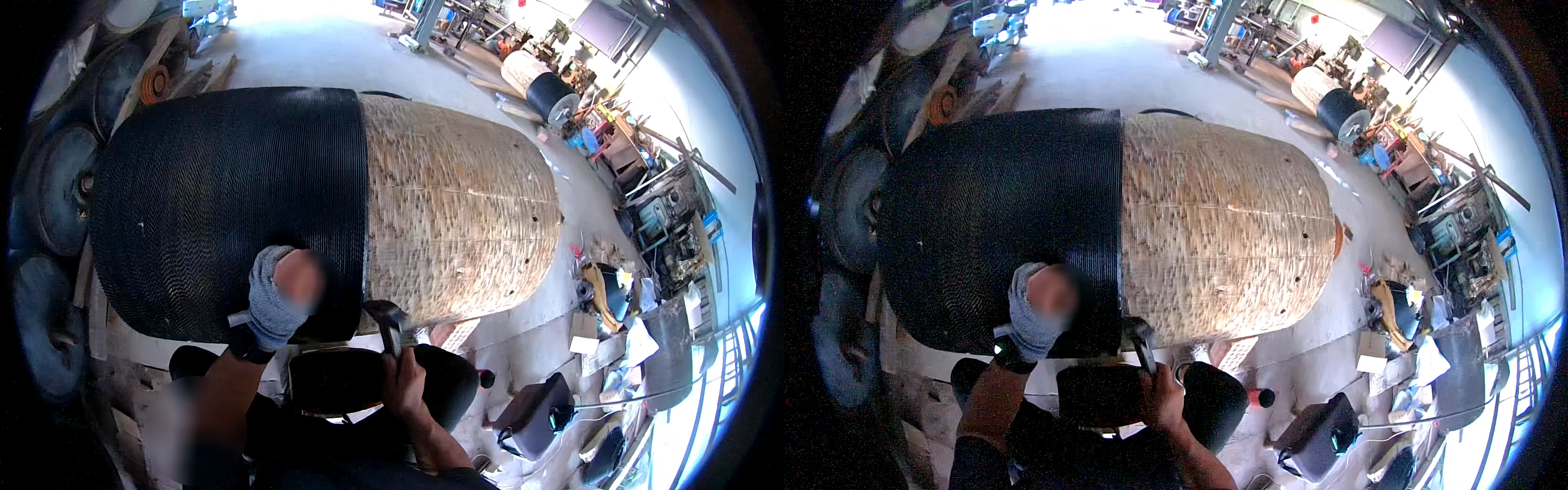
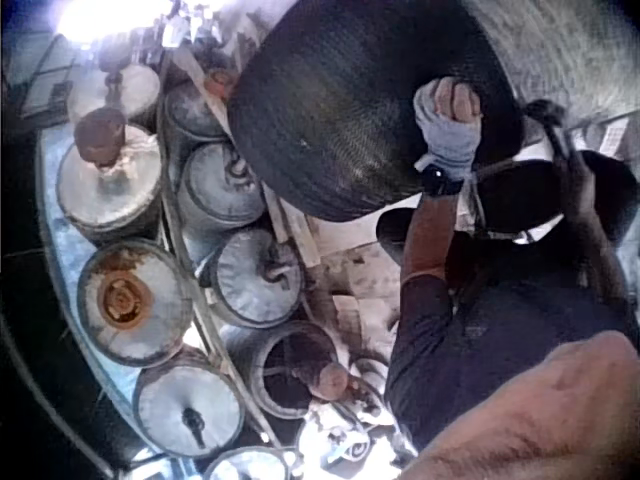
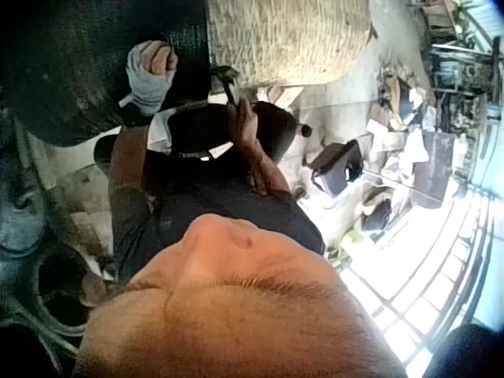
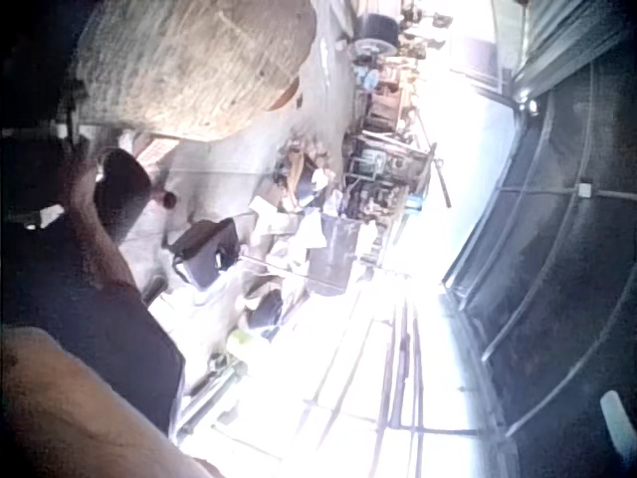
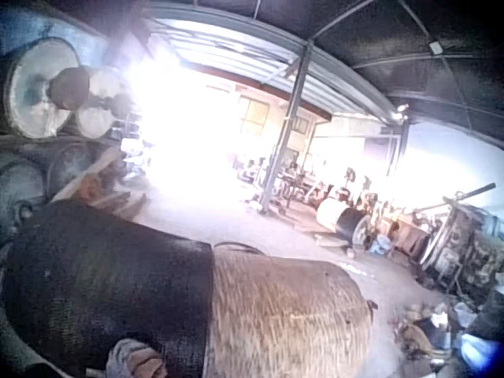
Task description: The person attaches a dark flexible mesh material to a large woven wooden structure using a hammer and small fasteners, repeatedly striking the edge of the mesh to secure it around the circumference.
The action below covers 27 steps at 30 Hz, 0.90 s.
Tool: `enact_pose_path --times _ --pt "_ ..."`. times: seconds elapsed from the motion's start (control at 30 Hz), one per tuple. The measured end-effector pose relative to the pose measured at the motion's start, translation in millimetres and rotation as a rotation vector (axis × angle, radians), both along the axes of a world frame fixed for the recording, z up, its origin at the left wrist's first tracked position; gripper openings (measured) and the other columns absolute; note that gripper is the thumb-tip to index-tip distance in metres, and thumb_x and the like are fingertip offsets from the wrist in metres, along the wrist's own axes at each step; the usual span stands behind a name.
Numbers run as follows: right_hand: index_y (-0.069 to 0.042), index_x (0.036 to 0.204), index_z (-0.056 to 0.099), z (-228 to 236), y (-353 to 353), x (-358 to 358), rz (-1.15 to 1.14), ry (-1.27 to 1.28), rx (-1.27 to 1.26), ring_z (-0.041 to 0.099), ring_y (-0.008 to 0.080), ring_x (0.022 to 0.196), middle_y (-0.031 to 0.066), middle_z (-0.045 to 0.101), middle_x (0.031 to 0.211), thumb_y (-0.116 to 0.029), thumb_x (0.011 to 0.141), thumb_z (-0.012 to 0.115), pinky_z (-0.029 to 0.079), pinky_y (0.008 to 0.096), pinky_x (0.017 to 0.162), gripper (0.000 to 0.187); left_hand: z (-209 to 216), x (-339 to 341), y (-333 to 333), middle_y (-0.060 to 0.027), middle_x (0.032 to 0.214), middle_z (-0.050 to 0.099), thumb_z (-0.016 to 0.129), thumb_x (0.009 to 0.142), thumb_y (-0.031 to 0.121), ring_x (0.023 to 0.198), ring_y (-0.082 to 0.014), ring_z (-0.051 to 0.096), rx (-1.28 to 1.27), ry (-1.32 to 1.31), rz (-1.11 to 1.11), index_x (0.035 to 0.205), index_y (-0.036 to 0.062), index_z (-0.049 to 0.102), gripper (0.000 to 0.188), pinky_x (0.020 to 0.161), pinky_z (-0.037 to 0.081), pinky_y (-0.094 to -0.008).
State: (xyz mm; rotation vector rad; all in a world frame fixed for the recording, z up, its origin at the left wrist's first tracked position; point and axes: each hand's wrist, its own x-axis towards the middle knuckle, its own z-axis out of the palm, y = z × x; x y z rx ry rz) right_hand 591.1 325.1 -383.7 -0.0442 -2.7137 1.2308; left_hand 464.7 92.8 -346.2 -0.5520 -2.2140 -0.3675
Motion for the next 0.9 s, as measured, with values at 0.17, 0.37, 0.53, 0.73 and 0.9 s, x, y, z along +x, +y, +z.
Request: enact_pose_path --times 0.17,0.37,0.53,0.73,0.9 --pt "0.001 0.093 0.051 2.1 7.6 -3.1 0.077 0.289 0.000 0.061 0.0372 0.066 0.0220 0.055 0.070 -0.010 0.091 0.052 0.047 0.0426 0.057 0.012 3.7 -9.7 1.8 -0.0087 0.087 0.055 0.056 0.090 0.020 0.078 -0.0226 0.056 0.013 0.038 0.023 0.092 0.0099 0.057 0.010 0.069 0.050 -0.0388" --pt "0.000 0.105 0.053 -20.7 3.4 -2.3 -0.100 -0.073 0.057 0.062 0.0456 0.075 0.0251 0.063 0.083 -0.016 0.087 0.063 0.049 0.0471 0.062 0.025 3.6 -7.5 3.4 -0.0099 0.092 0.055 0.057 0.089 0.018 0.081 -0.0232 0.057 0.034 0.045 0.023 0.097 0.0091 0.057 0.012 0.070 0.051 -0.0392" --pt "0.004 0.112 0.053 4.7 6.4 -2.3 0.124 0.411 -0.148 0.061 0.0430 0.067 0.0221 0.060 0.077 -0.017 0.090 0.057 0.049 0.0455 0.059 0.031 6.4 -12.0 6.6 -0.0109 0.096 0.054 0.058 0.089 0.017 0.083 -0.0237 0.057 0.044 0.042 0.019 0.101 0.0085 0.058 0.015 0.071 0.051 -0.0395" --pt "-0.001 0.100 0.050 -10.8 7.2 -9.7 -0.064 -0.002 0.035 0.060 0.0439 0.063 0.0198 0.059 0.072 -0.014 0.091 0.059 0.048 0.0437 0.053 0.018 6.2 -10.7 5.7 -0.0121 0.100 0.054 0.059 0.088 0.015 0.086 -0.0244 0.058 0.059 0.054 0.026 0.106 0.0077 0.058 0.019 0.072 0.051 -0.0400" --pt "0.001 0.094 0.051 -11.5 4.3 -6.7 0.063 0.565 -0.088 0.060 0.0370 0.056 0.0230 0.056 0.065 -0.014 0.091 0.054 0.047 0.0420 0.052 0.015 4.0 -12.5 7.3 -0.0131 0.104 0.054 0.061 0.088 0.014 0.088 -0.0249 0.058 0.065 0.043 0.029 0.110 0.0071 0.058 0.023 0.073 0.052 -0.0403"
